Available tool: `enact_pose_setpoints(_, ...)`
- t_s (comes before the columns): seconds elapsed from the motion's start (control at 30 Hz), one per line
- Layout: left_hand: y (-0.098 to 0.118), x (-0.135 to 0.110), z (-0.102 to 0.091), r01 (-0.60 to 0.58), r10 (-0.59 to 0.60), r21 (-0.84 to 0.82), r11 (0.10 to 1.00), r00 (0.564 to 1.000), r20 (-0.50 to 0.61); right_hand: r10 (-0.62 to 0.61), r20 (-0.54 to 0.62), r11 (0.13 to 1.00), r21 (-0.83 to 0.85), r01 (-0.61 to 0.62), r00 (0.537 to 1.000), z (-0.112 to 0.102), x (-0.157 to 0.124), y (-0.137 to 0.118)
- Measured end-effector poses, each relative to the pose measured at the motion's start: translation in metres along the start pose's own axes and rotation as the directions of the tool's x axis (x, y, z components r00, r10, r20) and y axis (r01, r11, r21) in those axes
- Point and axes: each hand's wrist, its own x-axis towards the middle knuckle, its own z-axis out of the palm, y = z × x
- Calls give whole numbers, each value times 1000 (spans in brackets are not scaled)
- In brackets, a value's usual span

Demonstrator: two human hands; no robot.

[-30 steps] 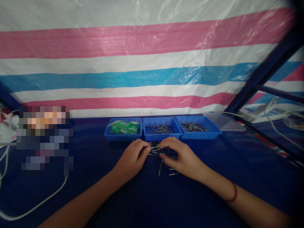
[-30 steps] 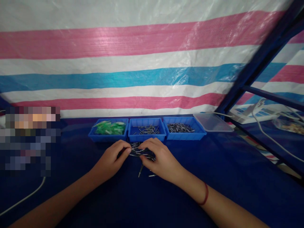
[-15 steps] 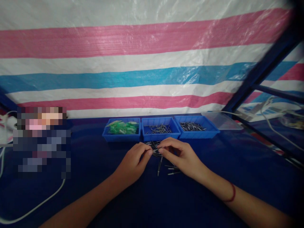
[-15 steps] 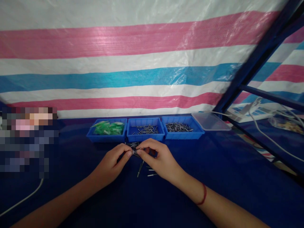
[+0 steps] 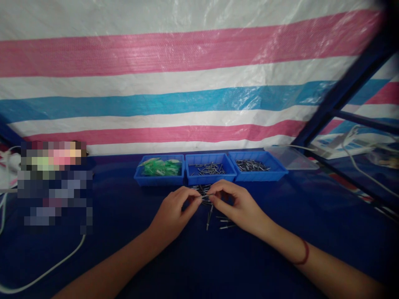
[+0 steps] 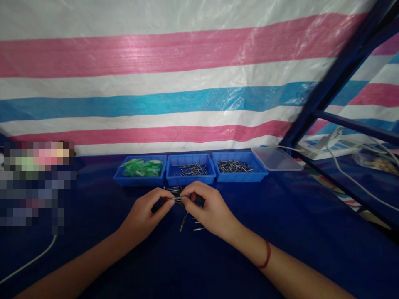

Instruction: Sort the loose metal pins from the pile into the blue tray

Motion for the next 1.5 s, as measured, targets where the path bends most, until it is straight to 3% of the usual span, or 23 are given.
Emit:
enact_pose_setpoints(0.2, -1, -2, -1, -63, 64, 98, 993, 998, -4, -74, 148, 989, -116, 91, 986, -4, 2, -1)
enact_pose_setpoints(0.27, -4, -2, -1, -74, 73, 149, 986, 997, 9, -93, 93, 976, -189, 110, 991, -13, 7, 1)
enact_pose_setpoints(0.33, -8, -2, -2, -84, 78, 202, 976, 996, 38, -102, -51, 944, -320, 80, 994, -29, 12, 7)
enact_pose_setpoints(0.4, -13, 0, -3, -103, 84, 262, 960, 993, 81, -93, -222, 879, -477, -25, 971, -48, 18, 16)
enact_pose_setpoints(0.47, -17, 0, -4, -124, 88, 318, 940, 988, 124, -74, -317, 776, -614, -145, 945, -64, 22, 28)
enact_pose_setpoints(0.57, -20, 0, -4, -148, 91, 372, 916, 982, 167, -69, -301, 595, -777, -203, 951, -77, 24, 41)
enact_pose_setpoints(0.63, -20, 0, -4, -161, 94, 395, 905, 978, 184, -94, -267, 552, -816, -173, 959, -76, 23, 42)
enact_pose_setpoints(0.8, -16, 1, -4, -171, 94, 409, 897, 975, 201, -177, -158, 670, -742, 2, 971, -47, 16, 17)
enact_pose_setpoints(0.97, -14, 5, -2, -150, 73, 415, 898, 978, 195, -141, 46, 785, -603, 140, 989, -20, 6, 4)
enact_pose_setpoints(1.1, -10, 6, -1, -70, 43, 250, 966, 993, 109, -144, 140, 856, -478, 194, 980, -9, 2, 7)
enact_pose_setpoints(1.3, -2, 1, 2, 13, -10, -80, 997, 999, 35, -63, 45, 995, -73, 66, 997, 2, 0, -2)
enact_pose_setpoints(1.5, -1, 1, 3, 54, -46, -152, 987, 998, 53, -10, -6, 999, 47, 11, 1000, 2, -1, -6)
